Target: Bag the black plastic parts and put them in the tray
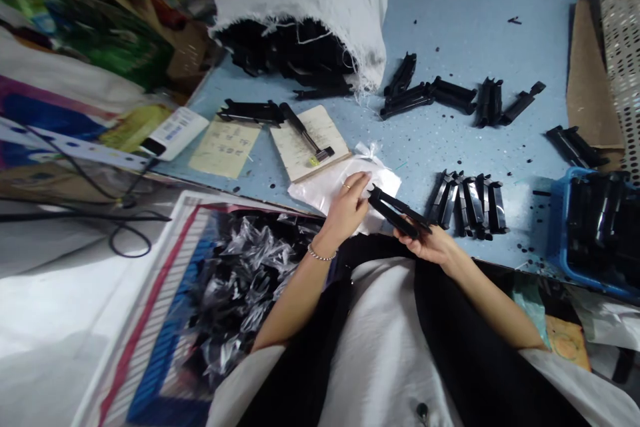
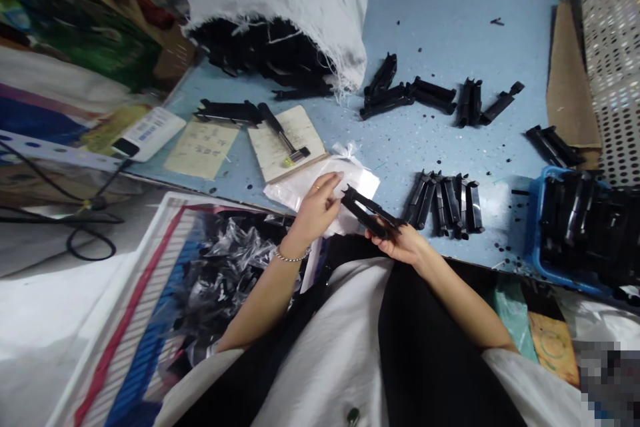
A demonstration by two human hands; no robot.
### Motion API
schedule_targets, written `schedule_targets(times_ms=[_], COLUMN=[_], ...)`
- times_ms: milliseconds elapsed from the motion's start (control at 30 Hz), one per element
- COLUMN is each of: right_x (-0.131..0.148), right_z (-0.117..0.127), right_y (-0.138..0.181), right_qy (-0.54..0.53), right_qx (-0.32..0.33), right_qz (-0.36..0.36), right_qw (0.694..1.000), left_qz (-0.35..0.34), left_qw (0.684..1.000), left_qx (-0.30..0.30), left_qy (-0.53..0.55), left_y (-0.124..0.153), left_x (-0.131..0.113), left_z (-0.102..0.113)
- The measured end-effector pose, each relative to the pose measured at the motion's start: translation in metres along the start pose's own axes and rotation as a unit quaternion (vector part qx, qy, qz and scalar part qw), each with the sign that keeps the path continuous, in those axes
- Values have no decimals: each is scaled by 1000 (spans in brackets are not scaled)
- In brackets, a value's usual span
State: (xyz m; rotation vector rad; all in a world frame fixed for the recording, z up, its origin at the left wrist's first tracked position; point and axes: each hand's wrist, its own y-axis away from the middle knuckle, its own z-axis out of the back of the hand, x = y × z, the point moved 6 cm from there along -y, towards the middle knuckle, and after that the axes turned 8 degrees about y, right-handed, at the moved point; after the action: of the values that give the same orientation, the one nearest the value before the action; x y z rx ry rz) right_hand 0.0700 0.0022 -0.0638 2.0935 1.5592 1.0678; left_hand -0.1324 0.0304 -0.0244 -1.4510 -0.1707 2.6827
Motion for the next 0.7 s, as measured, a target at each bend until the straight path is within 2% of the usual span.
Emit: schedule_targets(times_ms=[67, 100, 200, 267, 333, 400, 467, 500, 533, 567, 600, 633, 700], right_x=[0, 2, 14, 23, 27, 28, 24, 25, 29, 36, 47, 58, 78], right_z=[-1, 0, 3, 3, -6, -24, -41, -46, -47, -44, -36, -26, -1], right_y=[-12, -18, -31, -31, -25, -15, -3, 6, 16, 26, 37, 48, 68], right_qy=[8, 35, 145, 236, 344, 448, 501, 520, 544, 576, 616, 657, 720], right_qx=[14, 8, -70, -140, -175, -142, -52, -20, -19, -55, -126, -216, -380], right_qz=[-1, 21, 144, 233, 296, 329, 314, 302, 295, 292, 286, 270, 194], right_qw=[1000, 999, 976, 933, 874, 819, 805, 799, 785, 761, 723, 670, 547], left_qz=[-49, -81, -165, -179, -169, -156, -130, -107, -73, -32, 17, 73, 197], left_qw=[998, 996, 980, 971, 971, 977, 985, 989, 992, 992, 990, 984, 959], left_qx=[15, 32, 113, 158, 169, 145, 108, 94, 85, 85, 91, 100, 130], left_qy=[-24, -27, -5, 10, 12, 3, -23, -41, -61, -83, -104, -125, -159], left_y=[5, 10, 28, 38, 44, 48, 56, 62, 70, 80, 92, 105, 133], left_x=[-17, -28, -59, -71, -78, -84, -86, -83, -75, -62, -44, -20, 38], left_z=[-2, -5, -22, -33, -36, -25, 0, 16, 34, 52, 70, 86, 112])
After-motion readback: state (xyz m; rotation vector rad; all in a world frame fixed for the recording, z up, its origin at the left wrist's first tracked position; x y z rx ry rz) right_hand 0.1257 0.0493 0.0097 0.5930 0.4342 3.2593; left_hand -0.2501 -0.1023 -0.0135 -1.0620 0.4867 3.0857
